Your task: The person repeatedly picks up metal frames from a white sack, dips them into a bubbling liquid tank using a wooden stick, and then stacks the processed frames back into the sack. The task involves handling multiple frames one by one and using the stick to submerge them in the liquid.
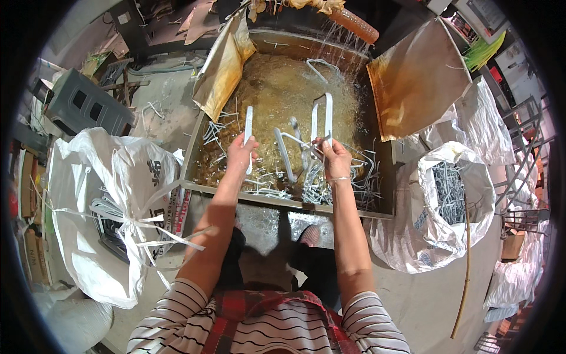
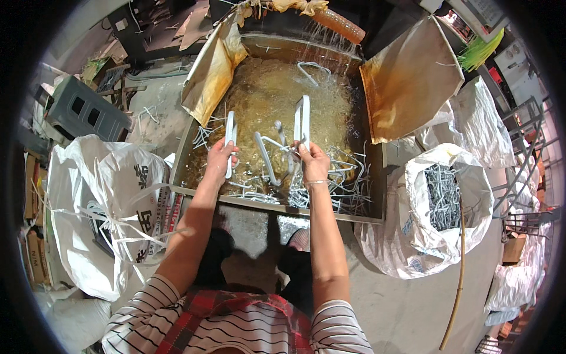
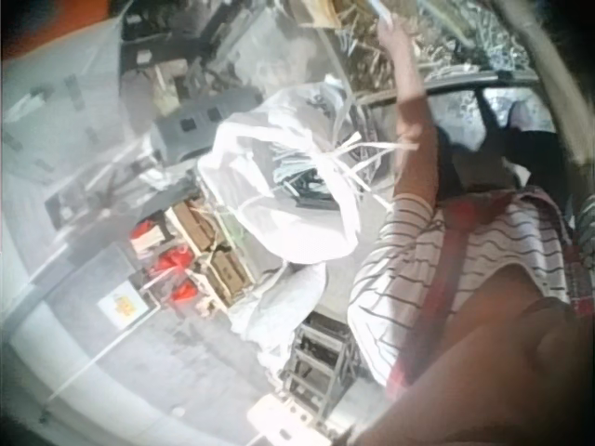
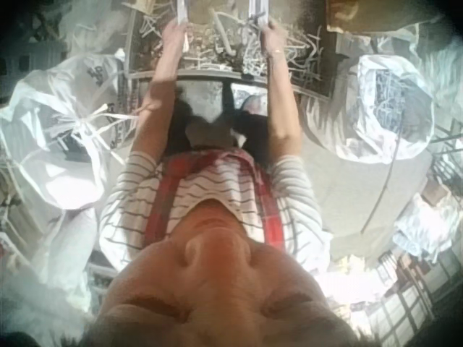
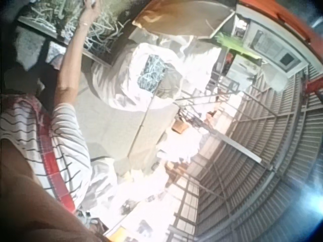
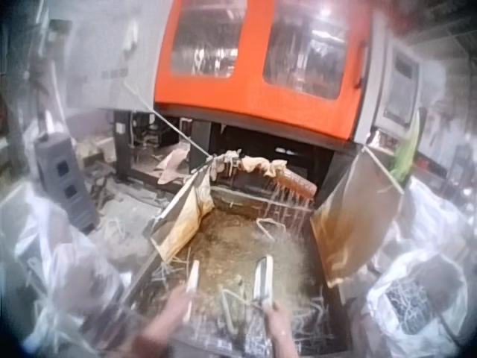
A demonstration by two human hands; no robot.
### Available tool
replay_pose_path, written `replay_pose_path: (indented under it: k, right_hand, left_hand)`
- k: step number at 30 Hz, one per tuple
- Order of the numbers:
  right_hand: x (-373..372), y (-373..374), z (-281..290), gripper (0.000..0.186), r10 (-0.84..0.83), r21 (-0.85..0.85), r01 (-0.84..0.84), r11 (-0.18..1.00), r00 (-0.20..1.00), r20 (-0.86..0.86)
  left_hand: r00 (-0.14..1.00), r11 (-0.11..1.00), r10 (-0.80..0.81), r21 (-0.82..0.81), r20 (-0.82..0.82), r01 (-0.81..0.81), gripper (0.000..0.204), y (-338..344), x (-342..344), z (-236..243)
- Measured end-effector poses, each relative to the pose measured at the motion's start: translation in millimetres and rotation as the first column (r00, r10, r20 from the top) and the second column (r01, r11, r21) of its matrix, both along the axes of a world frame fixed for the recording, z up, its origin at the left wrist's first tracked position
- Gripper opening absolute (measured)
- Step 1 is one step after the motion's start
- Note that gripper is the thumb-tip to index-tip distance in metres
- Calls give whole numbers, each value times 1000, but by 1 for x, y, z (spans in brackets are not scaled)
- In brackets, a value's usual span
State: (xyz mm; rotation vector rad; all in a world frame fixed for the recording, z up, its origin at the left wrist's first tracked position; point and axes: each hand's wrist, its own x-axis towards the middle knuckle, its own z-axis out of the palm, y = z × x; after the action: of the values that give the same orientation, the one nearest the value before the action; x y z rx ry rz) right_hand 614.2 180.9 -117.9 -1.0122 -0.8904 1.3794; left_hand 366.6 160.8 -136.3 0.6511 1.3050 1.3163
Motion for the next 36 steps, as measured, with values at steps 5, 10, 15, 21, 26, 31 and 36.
replay_pose_path:
  k: [5, 10, 15, 21, 26, 31, 36]
  right_hand:
    - [11, -29, 36, 23, 144, 133, -101, 986, 916, -373]
    - [12, -54, 50, 22, 217, 186, -133, 973, 791, -572]
    - [18, -60, 25, 20, 206, 165, -129, 978, 732, -649]
    - [18, -48, 14, 23, 249, 147, -207, 967, 662, -707]
    - [17, -44, 15, 28, 110, 6, -143, 990, 730, -674]
    - [14, -38, 6, 31, -15, -170, -29, 985, 969, -248]
    - [8, -29, -29, 33, -124, -20, 155, 988, 860, 495]
  left_hand:
    - [994, 989, -113, 93, 9, 111, 49, -14, 19, 17]
    - [954, 933, -297, 222, 38, 282, 65, -21, 28, 17]
    - [867, 864, -490, 184, 91, 469, 48, -21, 32, 36]
    - [870, 879, -463, 211, 171, 427, 38, -14, 41, 29]
    - [855, 859, -498, 213, 145, 465, 46, -6, 40, 32]
    - [820, 833, -553, 113, 150, 541, 34, -6, 36, 33]
    - [746, 878, -476, 207, 466, 431, 25, -20, 55, 50]
